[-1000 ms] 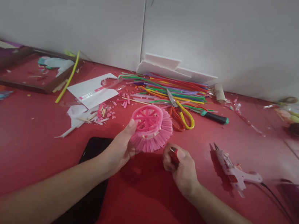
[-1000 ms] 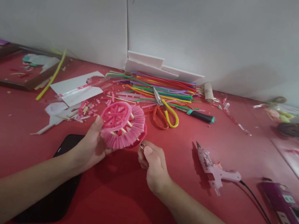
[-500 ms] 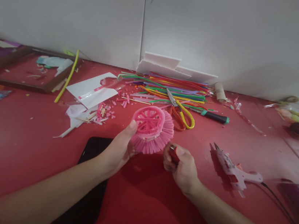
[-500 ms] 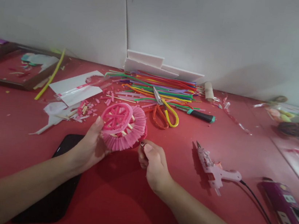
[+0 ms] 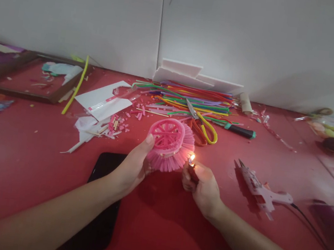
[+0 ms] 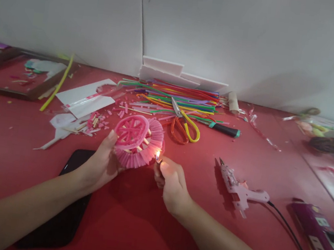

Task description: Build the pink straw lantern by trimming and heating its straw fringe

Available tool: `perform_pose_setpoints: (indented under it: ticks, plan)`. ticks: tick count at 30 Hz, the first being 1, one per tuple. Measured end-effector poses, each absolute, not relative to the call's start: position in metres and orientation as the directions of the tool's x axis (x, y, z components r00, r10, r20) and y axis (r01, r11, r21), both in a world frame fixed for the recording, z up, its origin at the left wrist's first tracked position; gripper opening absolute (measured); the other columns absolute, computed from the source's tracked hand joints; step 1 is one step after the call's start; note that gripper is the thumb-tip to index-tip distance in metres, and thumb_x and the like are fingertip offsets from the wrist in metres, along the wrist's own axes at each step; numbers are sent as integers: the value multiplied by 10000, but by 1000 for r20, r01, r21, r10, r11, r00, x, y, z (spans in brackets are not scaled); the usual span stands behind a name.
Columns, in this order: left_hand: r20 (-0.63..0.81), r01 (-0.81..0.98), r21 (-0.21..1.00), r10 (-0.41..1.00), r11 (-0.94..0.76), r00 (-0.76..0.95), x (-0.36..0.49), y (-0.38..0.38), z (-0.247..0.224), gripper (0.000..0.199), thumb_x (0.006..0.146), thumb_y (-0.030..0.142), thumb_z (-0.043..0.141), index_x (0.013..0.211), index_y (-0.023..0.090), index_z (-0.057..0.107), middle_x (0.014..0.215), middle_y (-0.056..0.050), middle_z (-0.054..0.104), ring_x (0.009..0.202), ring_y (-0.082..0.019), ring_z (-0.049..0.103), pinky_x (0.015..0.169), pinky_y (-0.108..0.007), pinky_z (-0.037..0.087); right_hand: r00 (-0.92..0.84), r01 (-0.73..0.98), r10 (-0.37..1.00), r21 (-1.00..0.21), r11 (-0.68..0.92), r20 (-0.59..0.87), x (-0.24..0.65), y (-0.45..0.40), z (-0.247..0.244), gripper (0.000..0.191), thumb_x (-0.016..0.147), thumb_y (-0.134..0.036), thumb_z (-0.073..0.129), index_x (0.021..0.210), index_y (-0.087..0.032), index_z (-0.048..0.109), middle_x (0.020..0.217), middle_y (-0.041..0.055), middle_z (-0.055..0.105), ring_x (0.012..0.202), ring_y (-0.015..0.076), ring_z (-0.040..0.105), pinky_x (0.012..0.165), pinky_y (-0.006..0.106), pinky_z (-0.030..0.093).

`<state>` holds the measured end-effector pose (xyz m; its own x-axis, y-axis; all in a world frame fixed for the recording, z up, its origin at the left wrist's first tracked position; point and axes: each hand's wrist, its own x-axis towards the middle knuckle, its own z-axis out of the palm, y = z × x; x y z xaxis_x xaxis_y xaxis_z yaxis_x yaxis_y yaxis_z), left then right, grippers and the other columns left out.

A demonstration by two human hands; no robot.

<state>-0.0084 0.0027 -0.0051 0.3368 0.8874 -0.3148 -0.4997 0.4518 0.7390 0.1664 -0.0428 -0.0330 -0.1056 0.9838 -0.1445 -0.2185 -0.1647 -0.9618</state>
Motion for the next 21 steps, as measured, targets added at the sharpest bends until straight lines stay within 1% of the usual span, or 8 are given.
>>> perform_pose_setpoints:
  ticks: [4, 6, 8, 11, 13, 15, 17, 21]
  plan:
    - [-318, -504, 729, 881, 463, 350, -9, 2, -4, 601, 933, 657, 620, 1256, 162, 726, 1143, -141, 817, 1198, -339, 727, 1010, -428, 605, -93, -201, 990, -972, -122, -105, 166, -44, -32, 485, 887, -633, 524, 614, -246, 422, 528, -88, 269, 488, 92, 180, 479, 279, 157]
    - [-323, -506, 722, 876, 472, 357, -9, 2, -4, 595, 954, 643, 597, 1295, 169, 707, 1120, -135, 822, 1138, -322, 753, 929, -386, 634, -86, -186, 993, -978, -97, -82, 165, -45, -32, 531, 877, -686, 550, 611, -245, 419, 534, -86, 276, 495, 92, 186, 485, 281, 165]
    - [-321, -510, 717, 874, 476, 364, -10, 3, -5, 576, 966, 619, 594, 1315, 171, 694, 1076, -126, 828, 1043, -297, 780, 813, -330, 650, -84, -166, 995, -983, -76, -62, 165, -46, -31, 563, 864, -717, 575, 605, -244, 415, 539, -82, 286, 503, 94, 199, 493, 285, 181]
    - [-321, -507, 720, 875, 474, 363, -10, 3, -8, 537, 962, 576, 627, 1314, 176, 692, 1005, -102, 833, 869, -247, 791, 658, -265, 626, -92, -141, 995, -989, -54, -42, 165, -46, -30, 570, 868, -722, 577, 604, -240, 427, 541, -76, 302, 508, 98, 224, 499, 291, 205]
    - [-326, -499, 728, 878, 469, 350, -10, 3, -9, 542, 950, 584, 641, 1306, 178, 696, 980, -93, 832, 796, -225, 781, 612, -250, 608, -97, -128, 995, -991, -47, -35, 165, -46, -31, 552, 885, -703, 557, 611, -241, 430, 544, -74, 307, 509, 100, 229, 499, 294, 210]
    - [-337, -486, 738, 880, 467, 335, -11, 3, -9, 563, 940, 617, 636, 1291, 182, 702, 984, -93, 831, 789, -223, 780, 592, -246, 599, -103, -118, 994, -992, -43, -31, 165, -46, -31, 525, 898, -672, 538, 618, -243, 426, 549, -72, 311, 511, 103, 228, 499, 295, 211]
    - [-342, -477, 744, 880, 468, 330, -10, 3, -8, 580, 936, 642, 623, 1280, 183, 708, 1022, -105, 832, 850, -244, 788, 610, -256, 607, -110, -104, 994, -994, -38, -27, 165, -46, -31, 488, 903, -630, 529, 625, -241, 432, 554, -68, 320, 517, 107, 236, 508, 298, 215]
    - [-320, -493, 735, 879, 465, 352, -9, 2, -5, 565, 939, 595, 643, 1329, 189, 685, 1126, -118, 823, 1035, -294, 778, 779, -319, 641, -124, -72, 992, -997, -33, -24, 167, -47, -31, 424, 907, -553, 504, 629, -241, 430, 565, -59, 326, 534, 116, 252, 530, 306, 221]
